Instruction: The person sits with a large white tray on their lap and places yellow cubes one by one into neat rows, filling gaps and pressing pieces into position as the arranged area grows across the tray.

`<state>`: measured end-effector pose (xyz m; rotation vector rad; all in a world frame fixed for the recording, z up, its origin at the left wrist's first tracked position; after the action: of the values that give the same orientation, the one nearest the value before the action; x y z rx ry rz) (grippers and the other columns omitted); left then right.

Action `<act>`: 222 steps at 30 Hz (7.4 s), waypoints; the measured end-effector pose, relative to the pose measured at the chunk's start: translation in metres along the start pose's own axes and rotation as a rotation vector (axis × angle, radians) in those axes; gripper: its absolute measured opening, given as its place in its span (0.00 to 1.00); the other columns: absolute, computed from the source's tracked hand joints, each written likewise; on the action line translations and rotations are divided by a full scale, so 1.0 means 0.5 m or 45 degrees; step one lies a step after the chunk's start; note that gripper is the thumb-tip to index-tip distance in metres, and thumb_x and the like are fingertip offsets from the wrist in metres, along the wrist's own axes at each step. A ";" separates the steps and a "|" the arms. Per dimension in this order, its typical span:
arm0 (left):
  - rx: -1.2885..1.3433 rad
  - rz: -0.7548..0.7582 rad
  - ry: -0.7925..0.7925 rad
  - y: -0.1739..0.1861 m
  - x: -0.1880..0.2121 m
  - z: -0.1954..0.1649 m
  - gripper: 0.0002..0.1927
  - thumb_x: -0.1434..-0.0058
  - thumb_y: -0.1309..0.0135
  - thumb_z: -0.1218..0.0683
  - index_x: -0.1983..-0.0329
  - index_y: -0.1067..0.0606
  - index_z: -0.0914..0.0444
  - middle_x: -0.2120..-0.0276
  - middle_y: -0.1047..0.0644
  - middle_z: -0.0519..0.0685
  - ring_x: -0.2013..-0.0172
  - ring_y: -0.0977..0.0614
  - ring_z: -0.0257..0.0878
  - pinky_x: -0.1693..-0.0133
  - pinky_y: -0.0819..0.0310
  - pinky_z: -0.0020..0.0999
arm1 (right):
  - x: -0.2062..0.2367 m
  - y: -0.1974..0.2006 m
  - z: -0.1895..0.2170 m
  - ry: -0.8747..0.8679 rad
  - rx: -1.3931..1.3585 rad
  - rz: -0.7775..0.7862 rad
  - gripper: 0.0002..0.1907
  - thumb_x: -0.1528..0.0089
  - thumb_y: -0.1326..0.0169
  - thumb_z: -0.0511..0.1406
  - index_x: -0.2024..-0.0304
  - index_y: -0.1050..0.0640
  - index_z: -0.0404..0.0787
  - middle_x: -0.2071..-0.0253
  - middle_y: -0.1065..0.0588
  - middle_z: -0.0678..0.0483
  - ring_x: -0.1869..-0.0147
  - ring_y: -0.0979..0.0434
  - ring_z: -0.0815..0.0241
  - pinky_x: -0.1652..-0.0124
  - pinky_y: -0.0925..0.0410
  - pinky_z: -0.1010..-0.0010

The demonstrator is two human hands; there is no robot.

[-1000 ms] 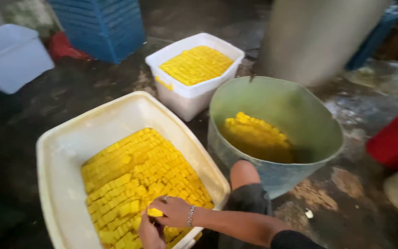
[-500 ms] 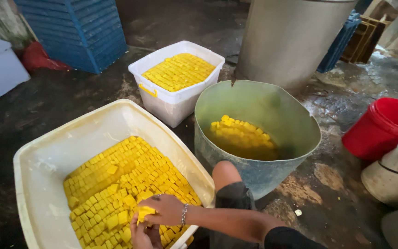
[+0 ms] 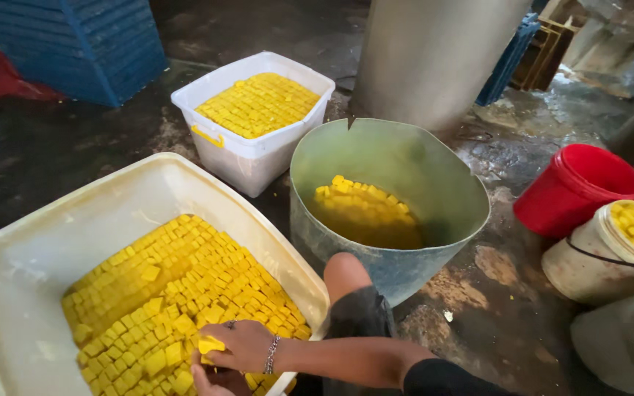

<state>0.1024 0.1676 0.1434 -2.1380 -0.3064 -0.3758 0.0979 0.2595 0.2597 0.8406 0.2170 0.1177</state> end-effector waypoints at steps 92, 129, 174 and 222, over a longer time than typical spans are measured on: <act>-2.489 -0.883 -0.037 0.261 -0.380 -0.608 0.21 0.33 0.53 0.51 0.44 0.32 0.72 0.72 0.20 0.63 0.75 0.14 0.53 0.76 0.16 0.46 | -0.332 -0.714 -0.334 0.296 0.503 0.994 0.36 0.38 0.43 0.36 0.29 0.40 0.56 0.30 0.39 0.34 0.48 0.21 0.41 0.54 0.23 0.57; -2.601 -0.978 -0.183 0.266 -0.368 -0.612 0.22 0.35 0.42 0.48 0.52 0.27 0.73 0.74 0.23 0.69 0.71 0.18 0.68 0.65 0.23 0.60 | -0.765 -0.608 -0.667 0.323 1.019 1.337 0.43 0.44 0.41 0.32 0.27 0.38 0.60 0.32 0.36 0.43 0.32 0.32 0.41 0.43 0.30 0.52; -2.550 -1.021 -0.043 0.260 -0.382 -0.620 0.19 0.37 0.47 0.47 0.54 0.28 0.68 0.73 0.20 0.65 0.71 0.16 0.63 0.67 0.20 0.59 | -0.669 -0.665 -0.488 -0.005 0.218 0.567 0.26 0.39 0.37 0.40 0.41 0.28 0.41 0.36 0.31 0.39 0.46 0.25 0.42 0.46 0.31 0.53; -2.464 -0.992 0.033 0.250 -0.385 -0.629 0.19 0.37 0.47 0.47 0.53 0.28 0.67 0.72 0.19 0.63 0.72 0.16 0.61 0.68 0.20 0.58 | -0.801 -0.637 -0.422 -0.023 0.302 0.878 0.40 0.41 0.39 0.31 0.29 0.38 0.52 0.36 0.34 0.41 0.39 0.26 0.44 0.42 0.28 0.58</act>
<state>-0.0781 -0.1774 0.1447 -3.7413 -1.0587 -1.6364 -0.3353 0.1263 -0.0577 1.1264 -0.0872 0.7403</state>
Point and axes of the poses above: each hand's wrist, its own x-axis away from the middle knuckle, its own y-axis out of the back of the hand, z = x × y, the point moved 7 cm from there along -x, towards the middle knuckle
